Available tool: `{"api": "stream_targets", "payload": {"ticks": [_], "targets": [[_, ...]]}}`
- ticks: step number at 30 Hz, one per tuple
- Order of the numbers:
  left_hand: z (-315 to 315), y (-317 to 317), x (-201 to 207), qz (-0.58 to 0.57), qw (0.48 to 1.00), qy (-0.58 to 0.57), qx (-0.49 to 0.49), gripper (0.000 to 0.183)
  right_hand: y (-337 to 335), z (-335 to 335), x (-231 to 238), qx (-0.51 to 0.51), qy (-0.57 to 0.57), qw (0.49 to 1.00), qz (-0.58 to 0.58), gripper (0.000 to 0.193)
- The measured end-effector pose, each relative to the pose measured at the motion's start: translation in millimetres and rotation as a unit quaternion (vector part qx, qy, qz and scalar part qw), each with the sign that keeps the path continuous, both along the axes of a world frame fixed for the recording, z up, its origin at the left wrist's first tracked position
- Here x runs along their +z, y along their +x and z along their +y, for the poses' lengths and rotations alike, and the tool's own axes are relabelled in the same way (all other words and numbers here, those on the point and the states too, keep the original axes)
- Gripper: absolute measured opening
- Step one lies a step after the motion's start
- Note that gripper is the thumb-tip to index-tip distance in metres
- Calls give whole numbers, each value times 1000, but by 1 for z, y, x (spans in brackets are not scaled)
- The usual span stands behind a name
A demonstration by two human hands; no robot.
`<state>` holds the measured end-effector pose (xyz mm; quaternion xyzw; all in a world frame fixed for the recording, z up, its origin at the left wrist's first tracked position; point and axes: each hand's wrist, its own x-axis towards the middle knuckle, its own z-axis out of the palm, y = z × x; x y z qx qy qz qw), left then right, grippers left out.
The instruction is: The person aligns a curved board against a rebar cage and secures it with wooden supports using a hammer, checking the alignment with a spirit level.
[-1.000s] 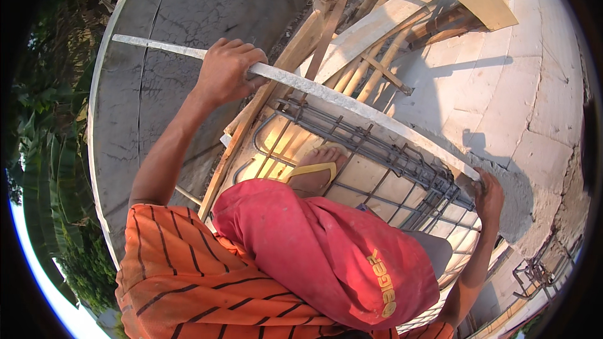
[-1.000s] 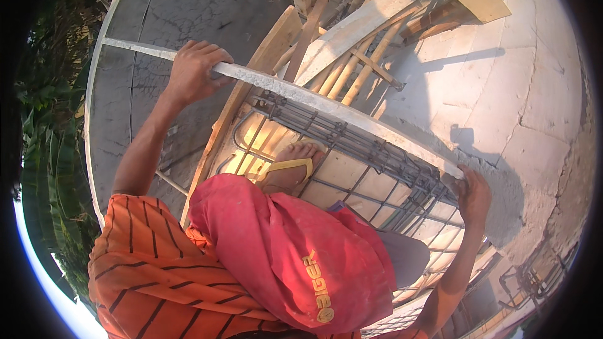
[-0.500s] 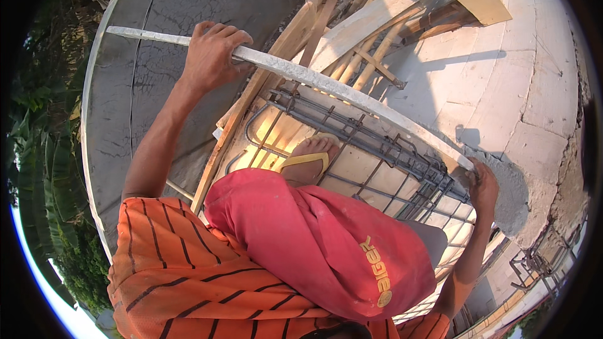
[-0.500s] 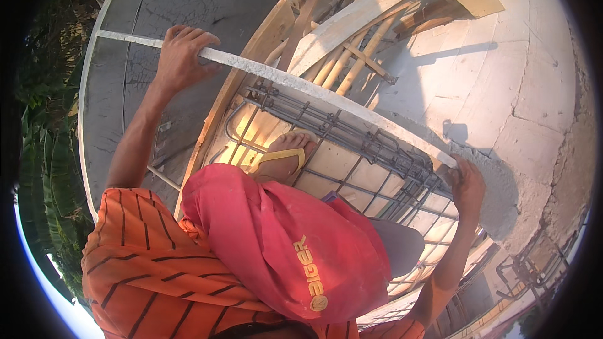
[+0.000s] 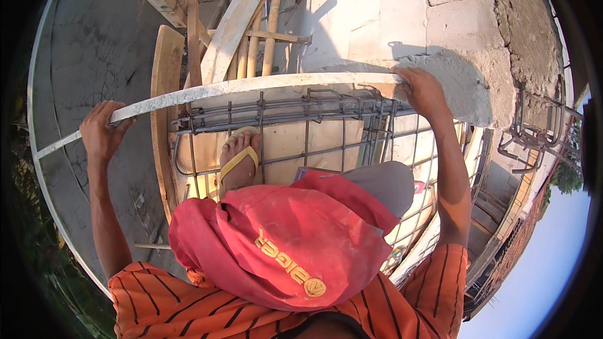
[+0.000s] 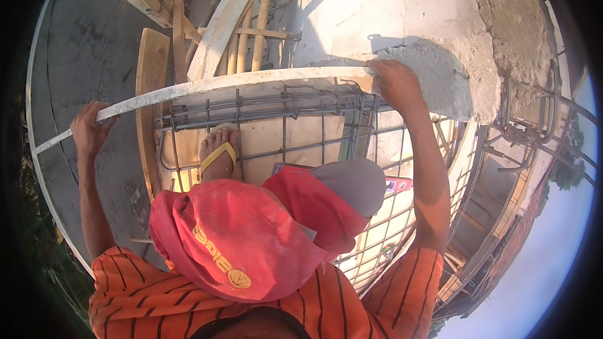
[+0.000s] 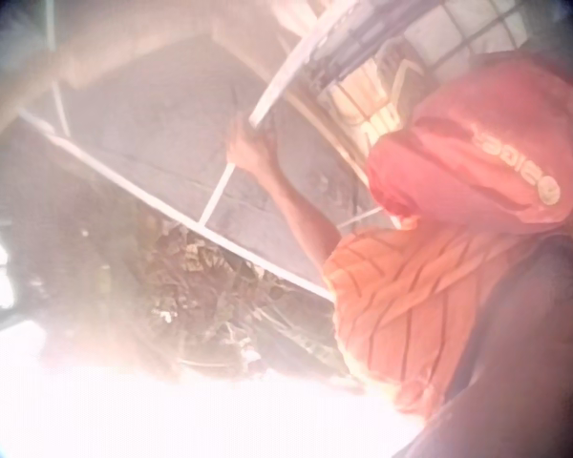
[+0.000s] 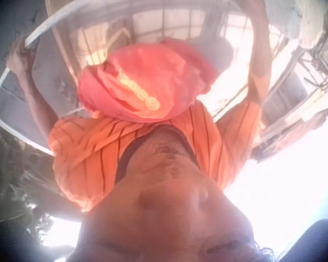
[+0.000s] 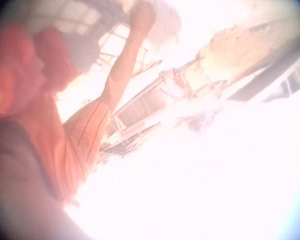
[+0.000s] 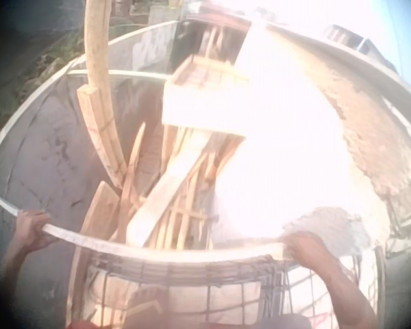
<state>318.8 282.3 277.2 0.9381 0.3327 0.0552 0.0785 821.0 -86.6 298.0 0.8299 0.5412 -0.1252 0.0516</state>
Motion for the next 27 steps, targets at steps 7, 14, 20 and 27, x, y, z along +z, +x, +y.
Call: {"api": "stream_targets", "payload": {"ticks": [7, 14, 20, 27], "targets": [[0, 0, 3, 13, 1000, 0, 12, 32, -4, 3, -1, -15, -20, 1000, 3, 38], [4, 7, -10, 23, 1000, 5, 2, 31, -27, -31, 14, -1, 105, 994, -21, 45], [17, -24, -27, 71, 992, 106, 6, 33, -64, -141, 25, -184, 108, 970, 119, 23], [42, -28, -63, 2, 993, 108, -51, 45, -135, -379, 2, -508, -4, 857, 84, 16]]}}
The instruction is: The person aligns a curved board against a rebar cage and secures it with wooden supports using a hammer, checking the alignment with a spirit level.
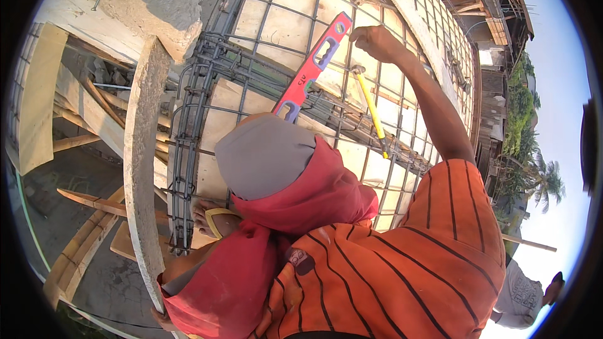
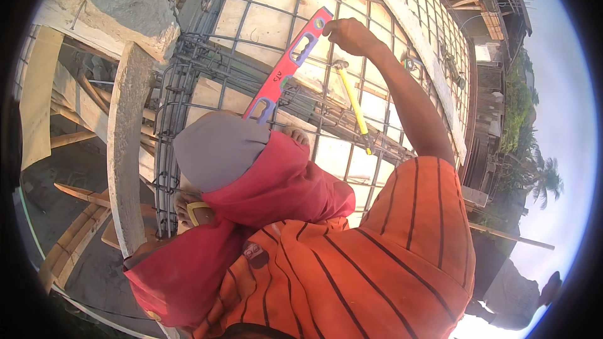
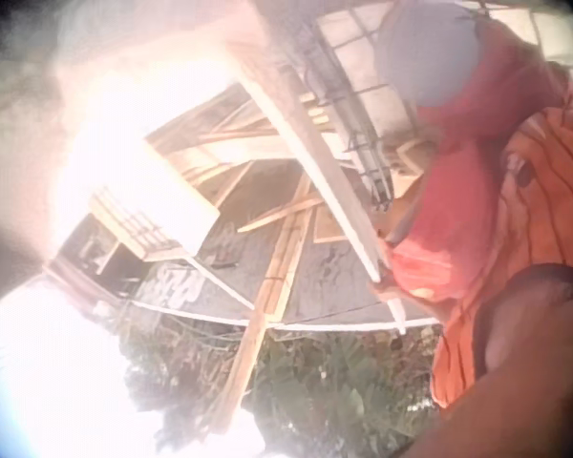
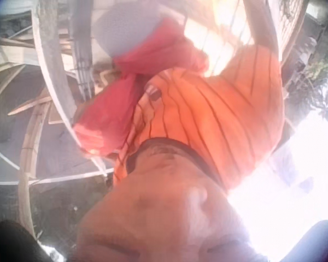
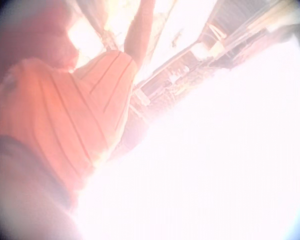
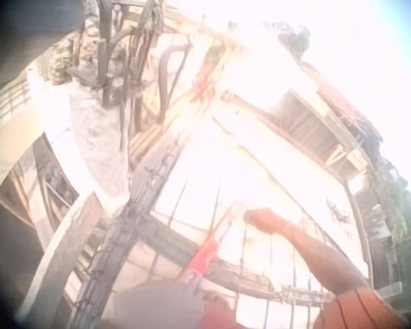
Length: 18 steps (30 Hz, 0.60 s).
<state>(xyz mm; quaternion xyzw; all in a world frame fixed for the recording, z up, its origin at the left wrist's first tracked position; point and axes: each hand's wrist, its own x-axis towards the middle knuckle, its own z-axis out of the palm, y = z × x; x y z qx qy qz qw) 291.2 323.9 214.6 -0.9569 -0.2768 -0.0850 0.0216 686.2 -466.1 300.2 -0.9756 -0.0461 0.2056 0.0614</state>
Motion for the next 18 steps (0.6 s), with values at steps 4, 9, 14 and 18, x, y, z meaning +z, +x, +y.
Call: {"api": "stream_targets", "payload": {"ticks": [4, 9, 14, 18], "targets": [[1, 7, -2, -1, 1000, -28, -4, 46, -72, -93, -30, -105, -36, 994, 17, 18], [-3, 7, 9, 0, 998, -53, 12, 47, -124, -82, -73, -215, 69, 971, 80, 20], [-8, 4, 21, 3, 996, -85, 34, 48, -104, -31, -85, -119, 66, 986, 95, 21], [-28, -2, 31, -3, 999, 0, 44, 40, -28, 73, -52, -5, 93, 988, 119, 22]]}}
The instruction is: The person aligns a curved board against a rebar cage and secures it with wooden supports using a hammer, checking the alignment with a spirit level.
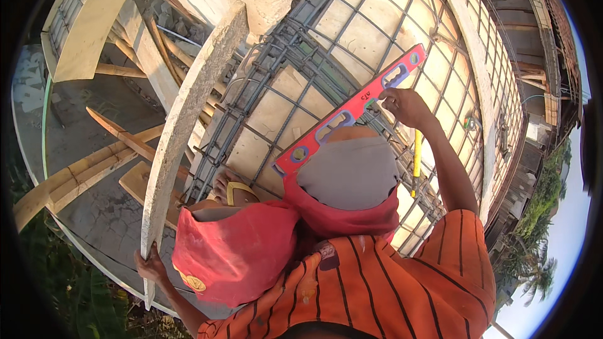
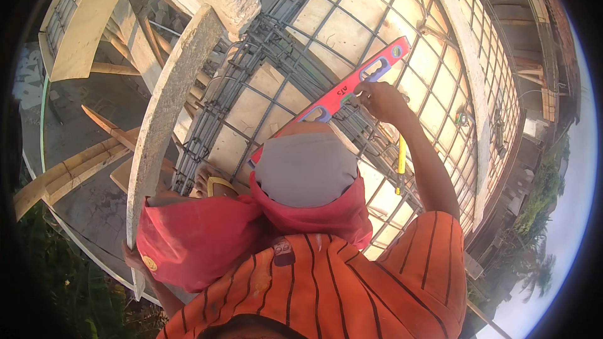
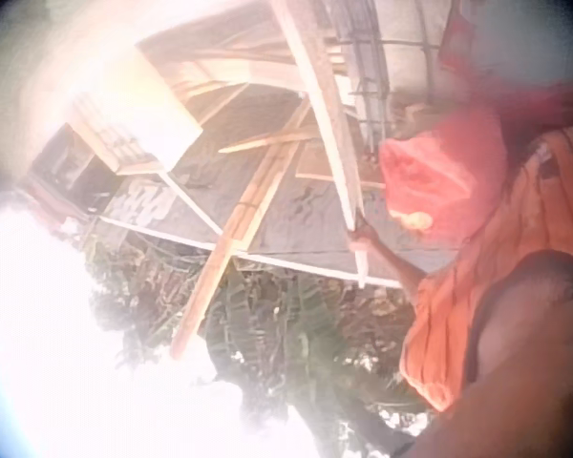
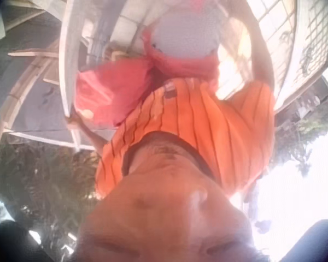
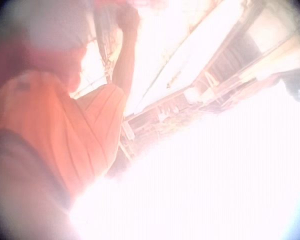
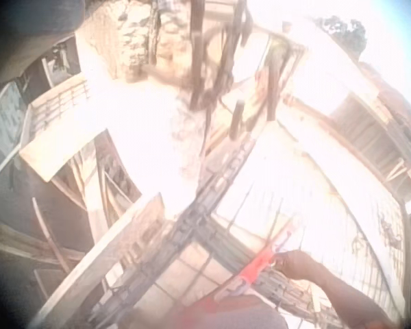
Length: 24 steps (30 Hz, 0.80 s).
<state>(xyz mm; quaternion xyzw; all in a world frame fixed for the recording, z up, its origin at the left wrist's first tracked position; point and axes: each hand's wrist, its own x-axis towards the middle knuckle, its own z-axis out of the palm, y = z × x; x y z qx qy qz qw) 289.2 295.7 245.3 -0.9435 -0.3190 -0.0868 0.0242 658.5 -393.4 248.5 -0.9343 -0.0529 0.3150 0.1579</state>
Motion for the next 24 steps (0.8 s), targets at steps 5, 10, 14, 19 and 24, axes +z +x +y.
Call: {"api": "stream_targets", "payload": {"ticks": [5, 10, 14, 19, 24], "targets": [[-16, 28, 25, 21, 998, -52, -14, 25, 55, 170, 52, 191, 136, 968, -86, 23], [-9, 31, 28, 16, 996, -92, 10, 26, 63, 329, 94, 344, 234, 909, -6, 20], [-8, 21, 27, -1, 994, -111, 16, 25, 19, 417, 94, 451, 171, 864, 142, 17], [-6, 8, 18, -1, 993, -118, 3, 30, -79, 493, 43, 487, 118, 777, 381, 28], [-6, 20, 18, -31, 994, -108, -11, 28, -146, 536, -51, 181, 158, 787, 568, 25]]}}
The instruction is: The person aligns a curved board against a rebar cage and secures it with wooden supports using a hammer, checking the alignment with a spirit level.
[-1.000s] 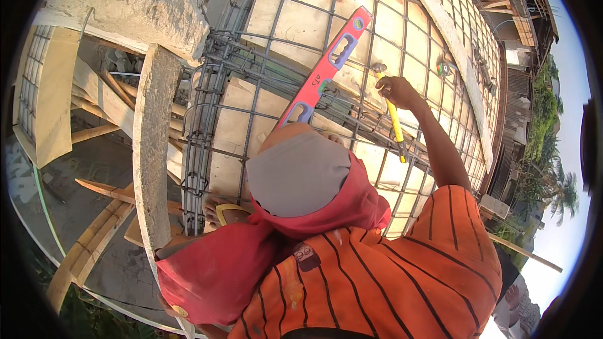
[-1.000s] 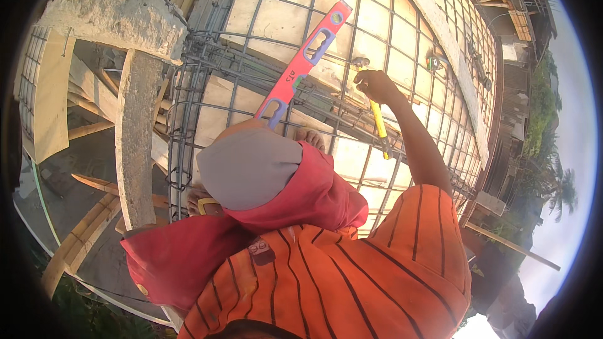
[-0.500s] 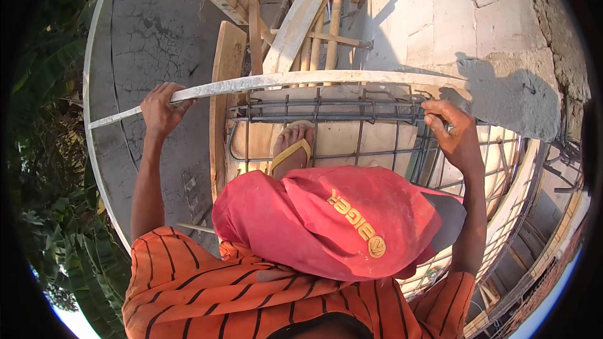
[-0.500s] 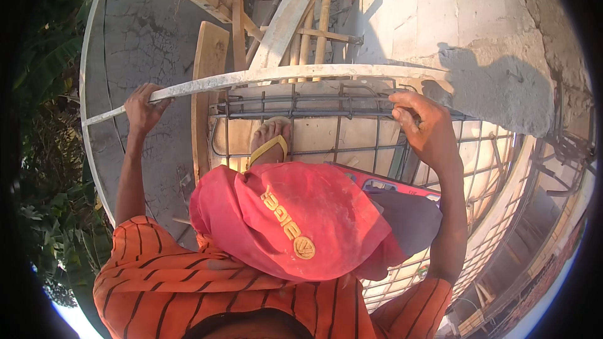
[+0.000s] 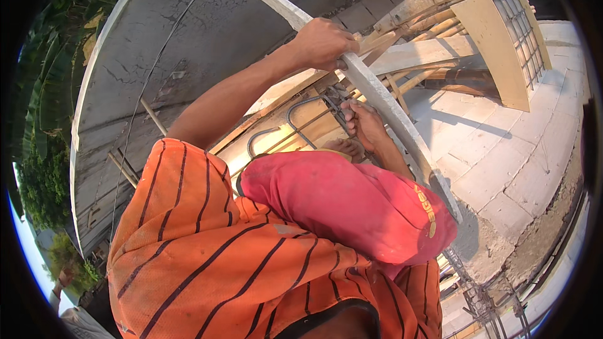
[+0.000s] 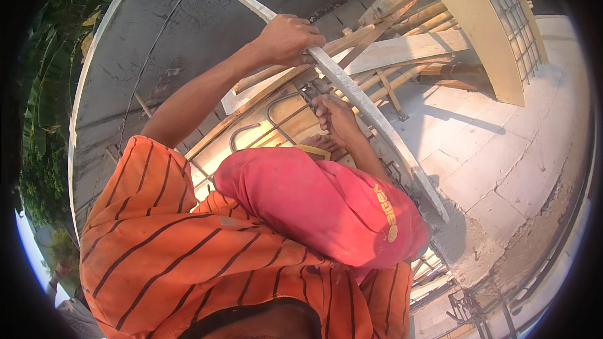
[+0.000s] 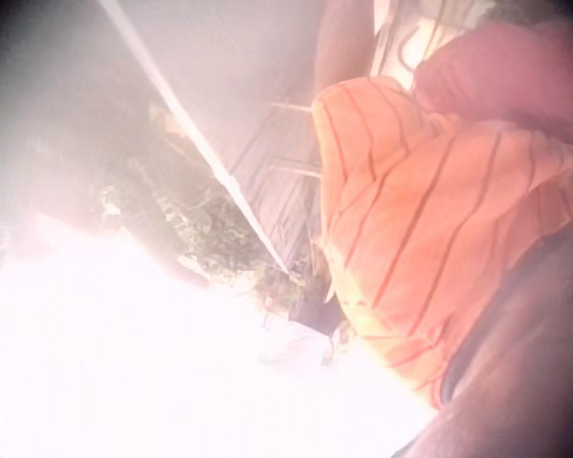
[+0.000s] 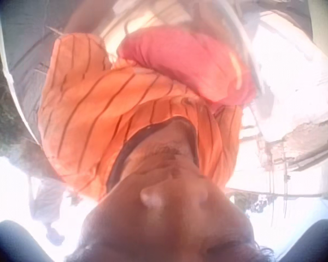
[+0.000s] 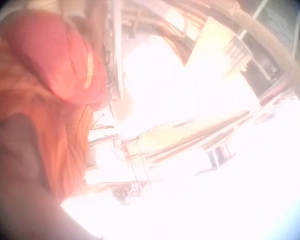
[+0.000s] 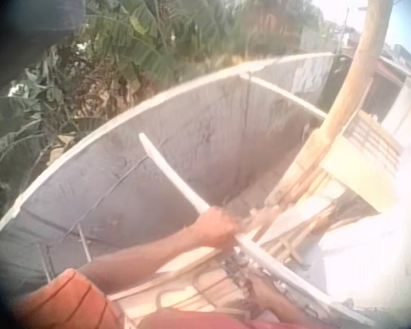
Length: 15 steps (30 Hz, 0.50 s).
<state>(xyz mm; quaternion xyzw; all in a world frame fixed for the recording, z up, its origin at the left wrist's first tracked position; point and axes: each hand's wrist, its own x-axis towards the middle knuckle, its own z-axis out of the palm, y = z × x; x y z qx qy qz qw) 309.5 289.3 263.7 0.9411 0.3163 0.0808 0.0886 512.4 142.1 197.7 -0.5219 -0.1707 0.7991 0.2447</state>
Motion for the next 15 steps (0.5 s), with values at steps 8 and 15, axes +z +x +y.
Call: {"api": "stream_targets", "payload": {"ticks": [8, 15], "targets": [[2, -6, -2, 21, 1000, -6, 13, 27, -84, 52, -108, -203, -130, 948, 207, 26], [4, -5, -2, 34, 999, 0, 16, 28, -103, 64, -98, -261, -130, 943, 162, 33]]}}
